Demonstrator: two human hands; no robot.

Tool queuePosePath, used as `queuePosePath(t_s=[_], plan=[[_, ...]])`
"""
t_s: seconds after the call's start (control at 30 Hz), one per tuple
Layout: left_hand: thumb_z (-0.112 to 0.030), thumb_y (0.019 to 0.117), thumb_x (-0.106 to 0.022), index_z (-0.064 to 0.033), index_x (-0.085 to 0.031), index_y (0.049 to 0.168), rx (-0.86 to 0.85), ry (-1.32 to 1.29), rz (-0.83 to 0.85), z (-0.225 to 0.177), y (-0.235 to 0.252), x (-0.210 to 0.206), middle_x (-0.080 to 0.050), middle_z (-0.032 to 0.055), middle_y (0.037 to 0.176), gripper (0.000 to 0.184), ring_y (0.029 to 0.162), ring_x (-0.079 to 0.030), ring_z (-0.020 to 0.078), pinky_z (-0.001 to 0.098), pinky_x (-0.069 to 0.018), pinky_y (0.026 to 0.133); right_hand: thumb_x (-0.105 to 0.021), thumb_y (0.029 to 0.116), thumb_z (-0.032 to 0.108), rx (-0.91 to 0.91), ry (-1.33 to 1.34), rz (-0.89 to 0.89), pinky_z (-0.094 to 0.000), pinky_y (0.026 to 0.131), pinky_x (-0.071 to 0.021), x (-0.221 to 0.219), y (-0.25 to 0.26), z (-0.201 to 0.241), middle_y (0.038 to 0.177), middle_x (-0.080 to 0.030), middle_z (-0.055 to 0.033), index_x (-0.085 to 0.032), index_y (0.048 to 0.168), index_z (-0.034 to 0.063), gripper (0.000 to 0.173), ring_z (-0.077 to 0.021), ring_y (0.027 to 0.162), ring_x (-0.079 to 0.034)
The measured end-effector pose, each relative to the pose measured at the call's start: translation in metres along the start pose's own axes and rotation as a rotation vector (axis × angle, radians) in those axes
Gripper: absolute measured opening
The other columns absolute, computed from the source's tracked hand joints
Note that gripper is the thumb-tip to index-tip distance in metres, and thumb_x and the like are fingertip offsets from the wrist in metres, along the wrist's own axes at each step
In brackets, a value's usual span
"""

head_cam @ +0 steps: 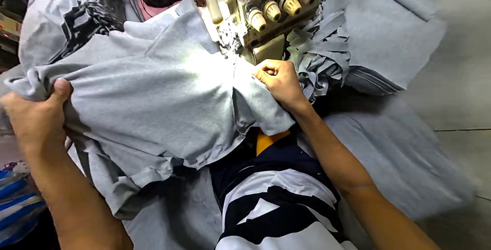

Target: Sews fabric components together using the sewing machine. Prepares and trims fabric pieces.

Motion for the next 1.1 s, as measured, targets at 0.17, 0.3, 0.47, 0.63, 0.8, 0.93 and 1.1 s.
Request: queuePosePath(t_s=[0.17,0.3,0.47,0.63,0.8,0.93,1.1], plan=[[-0.070,0.0918,-0.060,-0.0119,-0.053,0.145,-0.017,0.214,0.048,0.023,0.075,0.000,-0.061,0.0153,0.137,0.079,0.126,-0.060,0.0194,0.0460,-0.0457,0.110,-0.071,0.0955,0.017,-0.017,-0.016,0.001,-0.0197,0.056,-0.0458,-0.002,0.001,-0.002,0.072,-0.066,0.0038,-0.074,0.089,0.0091,0.010,-0.0004,0.058,-0.054],[-0.055,0.0993,-0.058,-0.0056,-0.058,0.134,-0.206,0.313,0.075,-0.008,0.136,-0.024,-0.064,0.0213,0.123,0.060,0.113,-0.064,0.0303,0.0565,-0.0487,0.099,-0.070,0.0955,0.015,0.000,-0.025,-0.018,-0.0195,0.055,-0.0451,-0.003,0.000,-0.001,0.071,-0.065,0.0037,-0.074,0.090,0.0084,0.010,-0.0003,0.057,-0.053],[-0.074,0.0933,-0.049,0.0091,-0.056,0.127,-0.132,0.534,0.145,-0.022,0.113,-0.034,-0.062,0.0396,0.116,0.090,0.110,-0.061,0.0579,0.0811,-0.0418,0.091,-0.066,0.1005,0.017,-0.033,-0.011,0.004,-0.0217,0.046,-0.0417,0.000,-0.019,0.003,0.066,-0.059,0.0001,-0.070,0.095,0.0086,0.011,-0.0066,0.050,-0.050],[-0.052,0.1089,-0.019,-0.0040,-0.074,0.107,0.143,-0.043,0.919,-0.082,-0.195,-0.136,-0.078,0.0061,0.095,0.073,0.086,-0.075,0.0180,0.0399,-0.0616,0.080,-0.068,0.1004,0.023,-0.104,-0.017,0.113,-0.0244,0.055,-0.0517,0.006,-0.036,-0.002,0.076,-0.068,-0.0008,-0.070,0.102,0.0101,0.013,-0.0081,0.061,-0.061],[-0.087,0.0879,-0.032,-0.0018,-0.054,0.145,0.333,-0.885,1.220,-0.063,-0.329,-0.253,-0.069,0.0149,0.131,0.105,0.108,-0.072,0.0243,0.0376,-0.0599,0.088,-0.069,0.0992,0.020,-0.138,-0.027,0.165,-0.0240,0.057,-0.0523,0.010,-0.046,-0.012,0.080,-0.068,-0.0014,-0.070,0.103,0.0099,0.011,-0.0083,0.064,-0.062],[-0.045,0.1110,-0.029,-0.0021,-0.063,0.128,0.463,-1.139,0.545,-0.071,-0.298,-0.228,-0.076,0.0140,0.113,0.057,0.086,-0.076,0.0199,0.0288,-0.0619,0.070,-0.066,0.1012,0.021,-0.100,0.002,0.170,-0.0245,0.068,-0.0565,0.012,-0.046,-0.011,0.089,-0.069,-0.0021,-0.069,0.101,0.0084,0.013,-0.0078,0.076,-0.066],[-0.009,0.1106,-0.035,-0.0018,-0.054,0.114,0.340,-0.798,-0.127,-0.057,-0.239,-0.123,-0.075,0.0008,0.087,0.021,0.075,-0.075,0.0135,0.0298,-0.0641,0.067,-0.067,0.1007,0.022,-0.146,0.061,0.175,-0.0227,0.043,-0.0438,0.012,-0.061,-0.001,0.066,-0.064,-0.0019,-0.066,0.101,0.0103,0.012,-0.0089,0.049,-0.055]])
Point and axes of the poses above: each hand's wrist, its own y-axis towards the middle knuckle, its own x-axis out of the back of the hand, z = x × y, the point moved 9 cm from there along y, towards the middle knuckle
